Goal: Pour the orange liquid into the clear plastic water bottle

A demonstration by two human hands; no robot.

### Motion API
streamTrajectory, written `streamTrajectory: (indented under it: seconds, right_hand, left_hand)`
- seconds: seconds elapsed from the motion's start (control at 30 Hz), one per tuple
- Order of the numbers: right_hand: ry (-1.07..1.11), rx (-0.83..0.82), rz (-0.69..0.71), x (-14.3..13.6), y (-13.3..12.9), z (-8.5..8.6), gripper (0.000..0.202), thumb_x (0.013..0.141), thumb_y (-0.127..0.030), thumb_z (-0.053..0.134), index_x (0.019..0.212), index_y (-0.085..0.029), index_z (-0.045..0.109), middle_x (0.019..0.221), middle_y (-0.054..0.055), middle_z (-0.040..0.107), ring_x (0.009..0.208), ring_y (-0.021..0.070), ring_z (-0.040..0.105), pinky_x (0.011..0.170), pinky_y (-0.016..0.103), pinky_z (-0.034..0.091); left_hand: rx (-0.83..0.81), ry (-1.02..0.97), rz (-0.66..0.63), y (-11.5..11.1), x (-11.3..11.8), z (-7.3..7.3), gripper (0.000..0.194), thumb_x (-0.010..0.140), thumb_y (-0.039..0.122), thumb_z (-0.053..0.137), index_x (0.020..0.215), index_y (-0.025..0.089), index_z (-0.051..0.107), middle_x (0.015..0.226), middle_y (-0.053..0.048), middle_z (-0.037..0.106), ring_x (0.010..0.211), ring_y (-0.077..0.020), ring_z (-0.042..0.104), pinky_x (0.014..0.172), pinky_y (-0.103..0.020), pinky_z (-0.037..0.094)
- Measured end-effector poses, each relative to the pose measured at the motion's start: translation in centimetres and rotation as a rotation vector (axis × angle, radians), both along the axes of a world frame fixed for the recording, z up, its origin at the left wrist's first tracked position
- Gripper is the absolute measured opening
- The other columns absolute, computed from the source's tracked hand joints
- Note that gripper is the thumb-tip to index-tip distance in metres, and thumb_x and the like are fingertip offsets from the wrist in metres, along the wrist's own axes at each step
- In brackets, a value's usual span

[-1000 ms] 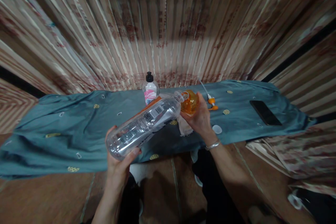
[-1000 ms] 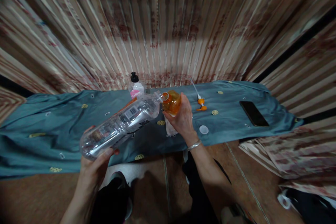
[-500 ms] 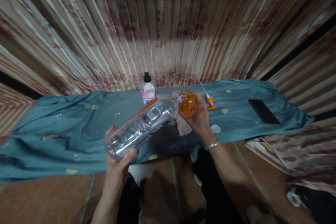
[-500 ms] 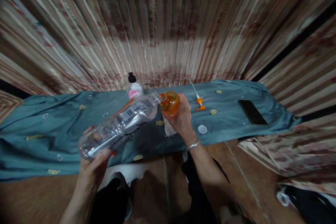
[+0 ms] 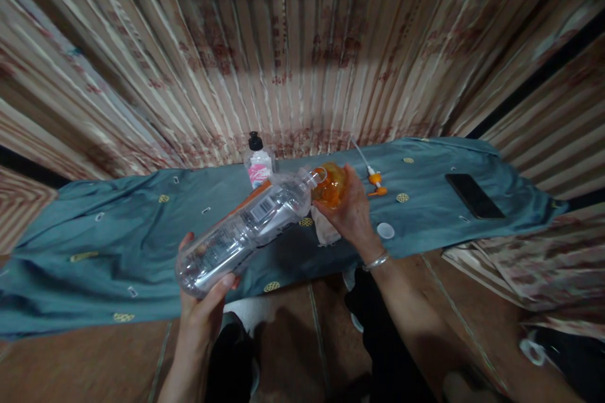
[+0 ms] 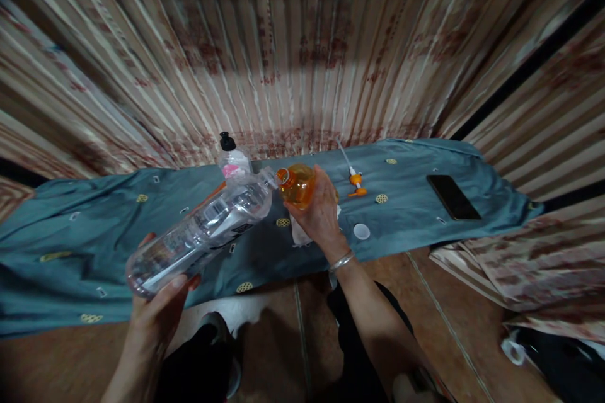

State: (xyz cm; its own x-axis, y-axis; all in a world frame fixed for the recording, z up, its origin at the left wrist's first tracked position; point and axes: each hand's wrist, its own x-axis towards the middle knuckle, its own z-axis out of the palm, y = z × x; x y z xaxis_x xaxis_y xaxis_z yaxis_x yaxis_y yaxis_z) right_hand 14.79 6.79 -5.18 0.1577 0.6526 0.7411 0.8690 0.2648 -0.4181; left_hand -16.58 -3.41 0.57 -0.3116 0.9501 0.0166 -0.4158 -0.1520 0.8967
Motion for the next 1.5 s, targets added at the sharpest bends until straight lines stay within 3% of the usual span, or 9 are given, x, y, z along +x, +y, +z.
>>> streamTrajectory:
  seconds: [0.13, 0.37, 0.63, 0.9, 1.13, 1.5]
  right_hand:
    - [0.016, -0.053, 0.013, -0.3, -0.3, 0.1, 0.115, 0.092, -0.055, 0.092, 0.179, -0.018, 0.027, 0.169, 0.029, 0.062, 0.157, 0.0464, 0.064, 0.13, 0.076, 0.055]
    - [0.031, -0.055, -0.015, -1.2, -0.5, 0.8, 0.102, 0.094, -0.054, 0.09, 0.173, -0.017, 0.036, 0.164, 0.029, 0.066, 0.154, 0.0457, 0.067, 0.132, 0.075, 0.055]
    - [0.047, -0.053, -0.016, -1.6, -0.6, 1.2, 0.099, 0.095, -0.052, 0.089, 0.171, -0.016, 0.037, 0.161, 0.029, 0.067, 0.154, 0.045, 0.067, 0.131, 0.073, 0.056]
    - [0.036, -0.025, -0.047, -1.9, -0.6, 1.3, 0.099, 0.096, -0.056, 0.088, 0.171, -0.016, 0.038, 0.161, 0.028, 0.068, 0.153, 0.0439, 0.068, 0.131, 0.072, 0.057]
    - [0.019, -0.013, -0.073, -1.8, -0.7, 1.4, 0.095, 0.099, -0.059, 0.085, 0.17, -0.018, 0.038, 0.159, 0.027, 0.069, 0.151, 0.0432, 0.07, 0.128, 0.072, 0.06]
    - [0.049, -0.019, -0.048, -1.8, -0.8, 1.7, 0.098, 0.095, -0.05, 0.089, 0.17, -0.019, 0.035, 0.158, 0.026, 0.068, 0.149, 0.0447, 0.07, 0.127, 0.072, 0.059]
  left_hand:
    - [-0.013, 0.029, 0.037, -0.3, 0.2, 0.8, 0.094, 0.062, 0.024, 0.115, 0.147, 0.04, 0.079, 0.13, -0.002, 0.077, 0.081, -0.0147, 0.069, 0.056, -0.022, 0.054]
    - [-0.005, 0.045, 0.07, -0.5, 1.2, 2.1, 0.09, 0.061, 0.032, 0.116, 0.143, 0.036, 0.081, 0.132, -0.004, 0.075, 0.091, -0.0178, 0.067, 0.056, -0.021, 0.05]
    - [-0.006, 0.064, 0.095, -0.3, 1.0, 1.7, 0.083, 0.061, 0.032, 0.115, 0.137, 0.032, 0.082, 0.125, -0.005, 0.076, 0.086, -0.0162, 0.065, 0.055, -0.019, 0.053]
    - [-0.058, 0.079, 0.018, 0.1, -0.9, 0.7, 0.08, 0.062, 0.024, 0.112, 0.135, 0.036, 0.082, 0.126, -0.004, 0.076, 0.087, -0.0197, 0.069, 0.057, -0.025, 0.059]
    - [-0.044, 0.11, 0.031, -0.1, -0.5, 1.0, 0.076, 0.064, 0.028, 0.112, 0.134, 0.039, 0.085, 0.131, -0.003, 0.078, 0.089, -0.0204, 0.068, 0.057, -0.024, 0.058]
    - [-0.013, 0.124, 0.047, 0.2, -0.4, 1.2, 0.087, 0.06, 0.027, 0.113, 0.139, 0.039, 0.081, 0.123, -0.004, 0.079, 0.082, -0.02, 0.068, 0.053, -0.024, 0.054]
